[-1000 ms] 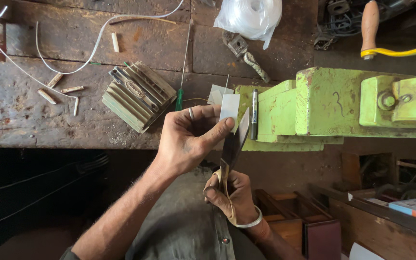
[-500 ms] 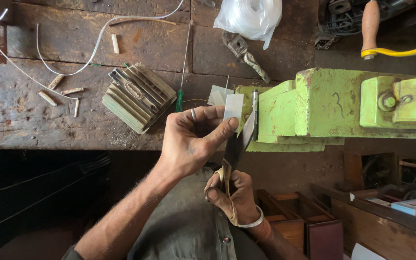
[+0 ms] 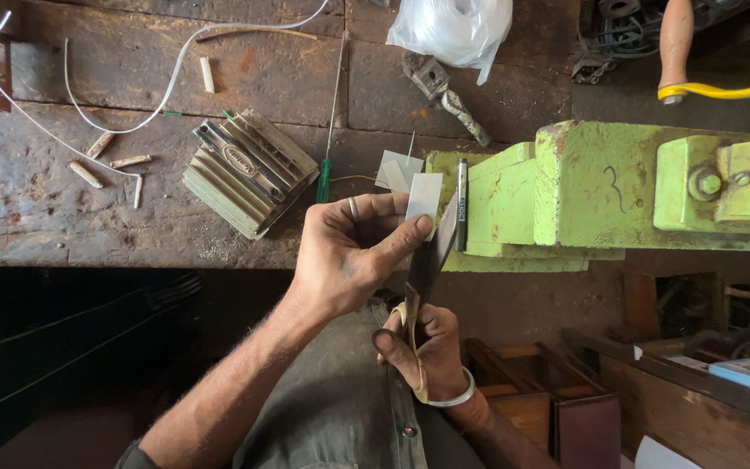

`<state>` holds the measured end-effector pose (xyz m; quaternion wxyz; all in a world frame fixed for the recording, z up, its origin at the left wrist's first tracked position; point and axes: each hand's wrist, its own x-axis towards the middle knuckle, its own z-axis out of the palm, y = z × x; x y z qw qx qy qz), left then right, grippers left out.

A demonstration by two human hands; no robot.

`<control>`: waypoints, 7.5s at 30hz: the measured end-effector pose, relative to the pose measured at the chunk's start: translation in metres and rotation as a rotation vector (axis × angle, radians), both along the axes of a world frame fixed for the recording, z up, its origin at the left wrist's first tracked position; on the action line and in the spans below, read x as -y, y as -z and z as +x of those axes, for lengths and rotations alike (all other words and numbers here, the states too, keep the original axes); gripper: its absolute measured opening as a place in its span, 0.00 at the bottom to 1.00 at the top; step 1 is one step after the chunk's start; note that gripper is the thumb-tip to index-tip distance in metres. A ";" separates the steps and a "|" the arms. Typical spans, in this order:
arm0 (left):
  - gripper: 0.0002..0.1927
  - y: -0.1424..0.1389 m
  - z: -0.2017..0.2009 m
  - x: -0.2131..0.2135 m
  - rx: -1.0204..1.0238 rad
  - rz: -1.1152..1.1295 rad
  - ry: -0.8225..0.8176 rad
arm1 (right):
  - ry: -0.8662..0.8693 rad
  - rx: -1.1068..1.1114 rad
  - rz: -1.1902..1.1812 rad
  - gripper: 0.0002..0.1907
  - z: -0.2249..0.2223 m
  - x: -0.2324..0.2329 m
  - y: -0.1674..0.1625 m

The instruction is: The person works on a finned electric motor housing at a cluttered workbench. They cut a small strip from a white plastic sheet with scissors, wrap tape around a small cylindrical part, and fit the part into the motor housing, pressing components together by hand.

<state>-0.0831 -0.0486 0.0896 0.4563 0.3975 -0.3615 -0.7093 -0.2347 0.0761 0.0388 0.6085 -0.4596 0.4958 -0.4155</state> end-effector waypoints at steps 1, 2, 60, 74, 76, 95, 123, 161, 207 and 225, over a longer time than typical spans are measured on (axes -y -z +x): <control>0.14 0.001 0.000 0.001 0.022 -0.005 0.004 | 0.001 -0.014 -0.003 0.18 0.000 0.000 0.000; 0.14 0.001 0.000 0.001 0.043 -0.010 0.007 | 0.000 -0.028 -0.005 0.18 -0.001 0.000 0.001; 0.14 0.011 -0.003 0.000 0.119 0.016 0.112 | 0.152 -0.051 0.226 0.16 0.000 0.001 0.013; 0.14 0.015 -0.003 -0.003 0.077 0.067 0.140 | 0.195 -0.010 0.208 0.14 0.003 0.005 0.014; 0.14 0.018 -0.002 -0.003 0.076 0.061 0.157 | 0.200 0.007 0.203 0.14 0.004 0.006 0.013; 0.22 0.034 0.008 -0.007 -0.062 -0.019 0.017 | 0.050 -0.586 0.219 0.20 -0.009 0.035 0.027; 0.14 0.055 0.045 -0.040 0.183 0.088 -0.013 | 0.007 -0.987 -0.266 0.22 -0.010 0.080 0.057; 0.31 0.110 0.217 0.315 0.960 -0.553 -0.524 | 0.137 -0.907 -0.362 0.09 0.004 0.112 0.088; 0.23 0.159 0.231 0.373 1.074 -0.764 -0.592 | 0.122 -1.054 -0.209 0.08 0.032 0.138 0.074; 0.15 0.161 0.228 0.373 1.031 -0.745 -0.622 | 0.146 -1.124 -0.238 0.08 0.034 0.141 0.076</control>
